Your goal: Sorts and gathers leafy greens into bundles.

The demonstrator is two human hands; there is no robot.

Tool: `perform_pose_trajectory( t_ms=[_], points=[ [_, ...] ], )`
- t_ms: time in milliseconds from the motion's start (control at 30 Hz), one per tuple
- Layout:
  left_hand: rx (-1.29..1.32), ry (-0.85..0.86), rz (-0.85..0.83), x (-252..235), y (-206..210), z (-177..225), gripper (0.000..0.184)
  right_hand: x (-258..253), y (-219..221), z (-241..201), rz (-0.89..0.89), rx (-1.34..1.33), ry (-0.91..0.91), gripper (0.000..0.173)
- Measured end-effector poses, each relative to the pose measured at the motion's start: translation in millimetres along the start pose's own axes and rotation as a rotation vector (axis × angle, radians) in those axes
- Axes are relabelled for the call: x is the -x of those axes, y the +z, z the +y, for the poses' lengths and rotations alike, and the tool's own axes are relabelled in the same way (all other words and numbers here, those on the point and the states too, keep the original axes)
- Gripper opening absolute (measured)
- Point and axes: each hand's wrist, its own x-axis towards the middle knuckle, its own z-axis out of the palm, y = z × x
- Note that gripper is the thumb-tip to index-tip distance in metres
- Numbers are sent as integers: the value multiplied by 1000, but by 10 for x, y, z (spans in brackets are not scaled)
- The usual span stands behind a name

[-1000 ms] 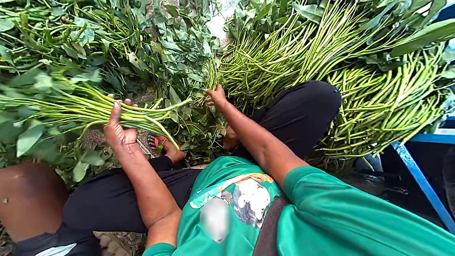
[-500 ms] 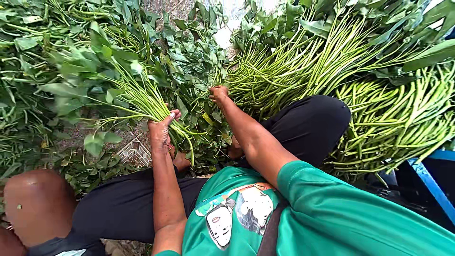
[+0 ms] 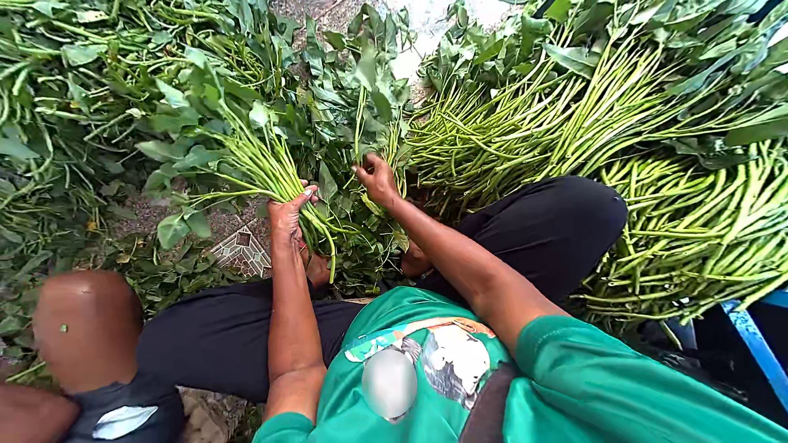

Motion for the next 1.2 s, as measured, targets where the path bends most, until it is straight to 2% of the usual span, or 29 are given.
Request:
perform_pose_trajectory(
  t_ms=[200, 300, 433, 533, 567, 600, 667, 733, 800, 867, 933, 1033, 1200],
  points=[
    [-73, 47, 59, -31, 26, -142, 30, 661, 446, -218, -189, 273, -341, 29],
    [-126, 16, 112, -13, -7, -112, 45, 714, 473, -296, -251, 395, -426, 29],
    [-128, 3, 113, 19, -50, -96, 38, 729, 439, -348, -379, 532, -545, 28],
    [-103, 66, 170, -5, -100, -64, 35, 862, 449, -270, -429, 606, -713, 21],
    [-100, 86, 197, -15, -131, -18, 35, 964, 452, -220, -494, 644, -720, 18],
    [-95, 104, 216, -20, -174, 31, 37, 1087, 448, -167, -604, 699, -663, 17],
    [-66, 144, 232, -41, -274, 102, 39, 1266, 413, -131, -901, 858, -371, 21],
    [-40, 197, 231, -45, -351, 129, 43, 1247, 348, -137, -1054, 966, -121, 27],
    [-57, 227, 248, -53, -398, 122, 44, 1138, 239, -233, -923, 929, -102, 26],
    [-98, 243, 240, -40, -375, 99, 43, 990, 178, -350, -650, 754, -256, 29],
    [-112, 237, 195, -4, -269, 87, 40, 830, 188, -551, -493, 605, -345, 35],
    [-114, 218, 115, 64, -110, 84, 40, 647, 323, -715, -469, 586, -423, 39],
    [-26, 249, 151, 70, -204, 174, 31, 849, 508, -469, -352, 568, -822, 27]
  ],
)
